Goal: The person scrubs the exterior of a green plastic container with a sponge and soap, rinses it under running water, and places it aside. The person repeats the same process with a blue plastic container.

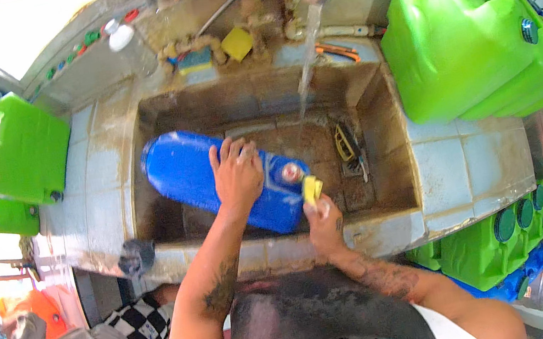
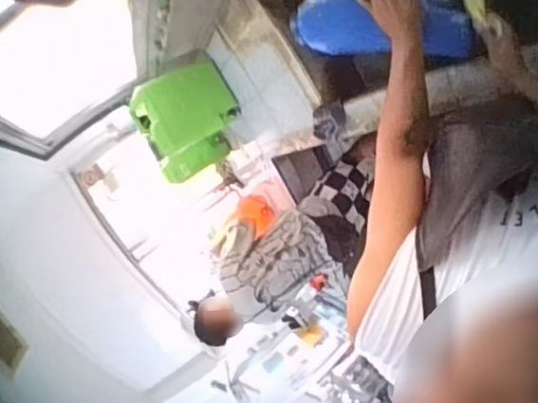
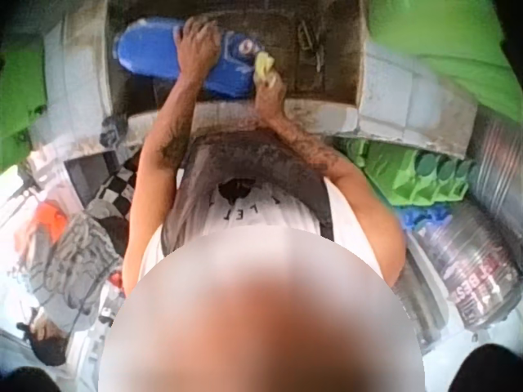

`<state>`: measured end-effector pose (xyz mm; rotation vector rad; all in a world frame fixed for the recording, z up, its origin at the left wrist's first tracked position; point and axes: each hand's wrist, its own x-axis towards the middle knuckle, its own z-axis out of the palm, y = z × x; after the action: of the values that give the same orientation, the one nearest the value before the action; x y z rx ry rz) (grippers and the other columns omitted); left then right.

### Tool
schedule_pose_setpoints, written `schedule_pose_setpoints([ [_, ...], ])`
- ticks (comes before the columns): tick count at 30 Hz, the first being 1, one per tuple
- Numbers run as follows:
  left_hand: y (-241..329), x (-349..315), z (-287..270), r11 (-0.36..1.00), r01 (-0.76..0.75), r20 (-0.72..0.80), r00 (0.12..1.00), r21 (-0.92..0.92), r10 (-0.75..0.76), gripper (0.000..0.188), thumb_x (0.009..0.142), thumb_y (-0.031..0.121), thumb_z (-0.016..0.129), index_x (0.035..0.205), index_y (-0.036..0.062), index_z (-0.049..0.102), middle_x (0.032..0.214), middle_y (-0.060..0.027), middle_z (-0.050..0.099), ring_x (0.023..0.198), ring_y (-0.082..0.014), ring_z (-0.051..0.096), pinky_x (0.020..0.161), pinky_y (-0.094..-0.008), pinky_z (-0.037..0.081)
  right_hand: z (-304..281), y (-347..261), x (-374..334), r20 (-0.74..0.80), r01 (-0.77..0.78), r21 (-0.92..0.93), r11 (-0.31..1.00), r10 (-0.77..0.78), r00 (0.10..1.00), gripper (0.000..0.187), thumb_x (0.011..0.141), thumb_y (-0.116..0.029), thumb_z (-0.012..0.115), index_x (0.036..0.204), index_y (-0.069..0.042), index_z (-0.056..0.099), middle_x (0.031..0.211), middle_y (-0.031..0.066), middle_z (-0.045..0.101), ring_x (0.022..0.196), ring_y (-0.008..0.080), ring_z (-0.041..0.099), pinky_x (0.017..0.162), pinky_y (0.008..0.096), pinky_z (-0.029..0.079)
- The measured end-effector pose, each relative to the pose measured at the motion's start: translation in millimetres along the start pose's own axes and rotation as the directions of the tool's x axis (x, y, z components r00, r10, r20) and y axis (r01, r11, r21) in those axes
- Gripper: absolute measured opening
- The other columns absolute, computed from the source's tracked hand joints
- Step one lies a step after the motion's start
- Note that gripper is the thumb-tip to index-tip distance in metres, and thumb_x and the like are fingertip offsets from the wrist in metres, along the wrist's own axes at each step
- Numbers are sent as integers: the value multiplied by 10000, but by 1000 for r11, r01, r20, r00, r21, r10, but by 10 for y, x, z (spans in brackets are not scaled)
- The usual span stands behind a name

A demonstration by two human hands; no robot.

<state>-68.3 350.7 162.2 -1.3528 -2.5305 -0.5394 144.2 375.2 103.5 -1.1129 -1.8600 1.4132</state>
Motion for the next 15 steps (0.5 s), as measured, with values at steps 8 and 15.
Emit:
schedule_pose_setpoints([
  [8, -53, 107, 32, 998, -67, 48, 997, 18, 66, 292, 923, 274, 620, 1149, 112, 709, 1222, -72, 653, 1289, -290, 500, 1139, -552, 276, -405, 313, 836, 372, 433, -204, 878, -339, 864, 161, 899, -176, 659, 924, -24, 616, 977, 156, 590, 903, 321, 577, 763, 457, 470],
  [15, 261, 224, -65, 936, -255, 334, 884, -243, 327, 415, 923, 420, 621, 1209, 127, 689, 1146, -121, 673, 1190, -295, 568, 1098, -634, 268, -982, -385, 2764, -79, 201, 39, 979, -198, 977, 261, 949, -152, 625, 1155, -9, 553, 1101, 196, 578, 1011, 342, 556, 918, 479, 426],
])
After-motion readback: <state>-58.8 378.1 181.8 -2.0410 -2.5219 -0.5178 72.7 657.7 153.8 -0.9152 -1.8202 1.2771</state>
